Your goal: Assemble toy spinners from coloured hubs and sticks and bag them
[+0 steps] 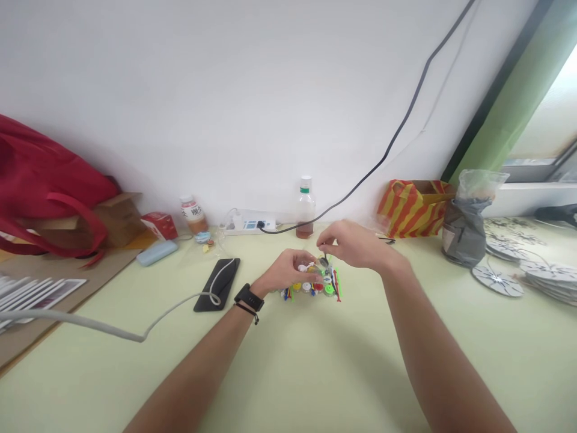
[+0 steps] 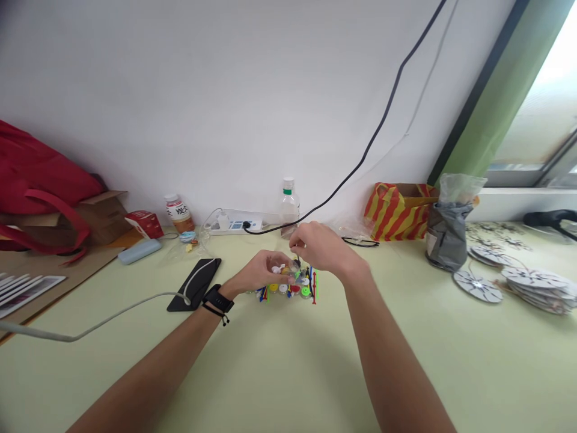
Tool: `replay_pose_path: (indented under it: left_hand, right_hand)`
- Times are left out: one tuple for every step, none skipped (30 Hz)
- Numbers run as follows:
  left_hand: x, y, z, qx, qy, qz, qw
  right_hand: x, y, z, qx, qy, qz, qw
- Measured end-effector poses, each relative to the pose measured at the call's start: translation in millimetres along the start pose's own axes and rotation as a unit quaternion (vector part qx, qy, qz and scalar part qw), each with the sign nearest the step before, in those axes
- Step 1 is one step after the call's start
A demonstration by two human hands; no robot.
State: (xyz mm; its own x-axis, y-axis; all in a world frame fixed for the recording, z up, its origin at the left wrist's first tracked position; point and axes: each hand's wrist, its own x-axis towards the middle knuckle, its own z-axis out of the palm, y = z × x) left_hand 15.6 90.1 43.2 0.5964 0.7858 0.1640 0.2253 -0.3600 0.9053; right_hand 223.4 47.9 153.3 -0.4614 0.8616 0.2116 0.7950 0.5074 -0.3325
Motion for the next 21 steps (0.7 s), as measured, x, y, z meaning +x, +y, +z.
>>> replay_pose_path:
  left_hand:
    - [0,-1,0,0.007,-0.002,-0.003,1.0]
    - [0,-2,0,0.011,-0.003,-0.004,1.0]
    - [0,-2,0,0.011,-0.004,-0.002,1.0]
    - [0,-2,0,0.011,-0.004,0.002,1.0]
    - [0,-2,-1,0.01,-0.003,0.007,1.0]
    - [0,-1,-1,0.011,-0.001,0.011,1.0]
    - [0,-1,-1,0.013,0.002,0.015,1.0]
    - [0,-1,-2,0.017,0.006,0.017,1.0]
    - [0,0,-2,0.022,0.01,0.017,1.0]
    - [0,0,-3,0.025,0.013,0.015,0.999]
    - [0,0,-3,0.027,0.015,0.013,0.999]
    - [0,0,-4,0.028,0.016,0.011,0.999]
    - [0,-1,-5,0.028,0.018,0.01,0.999]
    - [0,-1,-6,0.026,0.021,0.011,0.999]
    - [0,-1,-7,0.025,0.024,0.012,0.999]
    - [0,-1,-8,0.024,0.028,0.013,0.999]
    - [0,-1,-9,0.024,0.031,0.014,0.999]
    - [0,0,-10,0.025,0.032,0.014,0.999]
    - [0,0,-11,0.026,0.03,0.014,0.999]
    - [0,0,-12,0.027,0.027,0.013,0.999]
    - [0,0,-12,0.028,0.023,0.011,0.999]
  right_hand:
    - [-1,0,-1,-0.01,-0.005,0.013,1.0]
    - [-2,-1,-2,-0.019,-0.003,0.027,0.999]
    - [-3,-1,-3,-0.027,0.006,0.041,0.999]
    - [-4,-2,-5,-0.033,0.017,0.053,0.998]
    - [-5,-2,-6,-0.037,0.026,0.061,0.997]
    - [-5,-3,-8,-0.038,0.03,0.065,0.997]
    - [-6,-3,-9,-0.036,0.029,0.065,0.997]
    - [-6,-4,-10,-0.033,0.026,0.064,0.997]
    - [-7,-4,-11,-0.029,0.025,0.064,0.997]
    - [-7,-5,-12,-0.027,0.029,0.066,0.997]
    - [-8,-5,-12,-0.028,0.038,0.069,0.997]
    - [-8,-5,-13,-0.034,0.049,0.072,0.996]
    - [-8,-5,-13,-0.044,0.058,0.073,0.995]
    - [-9,-5,-13,-0.058,0.063,0.074,0.994]
    - [-9,-5,-13,-0.075,0.064,0.074,0.992]
    - [-10,-5,-12,-0.092,0.063,0.074,0.991]
    - [-10,-6,-12,-0.107,0.06,0.074,0.99]
    - [-11,-6,-11,-0.12,0.056,0.073,0.988]
    - [-11,-7,-9,-0.131,0.051,0.072,0.987]
    - [-11,-9,-9,-0.14,0.048,0.07,0.986]
    - [-11,-10,-8,-0.147,0.048,0.071,0.986]
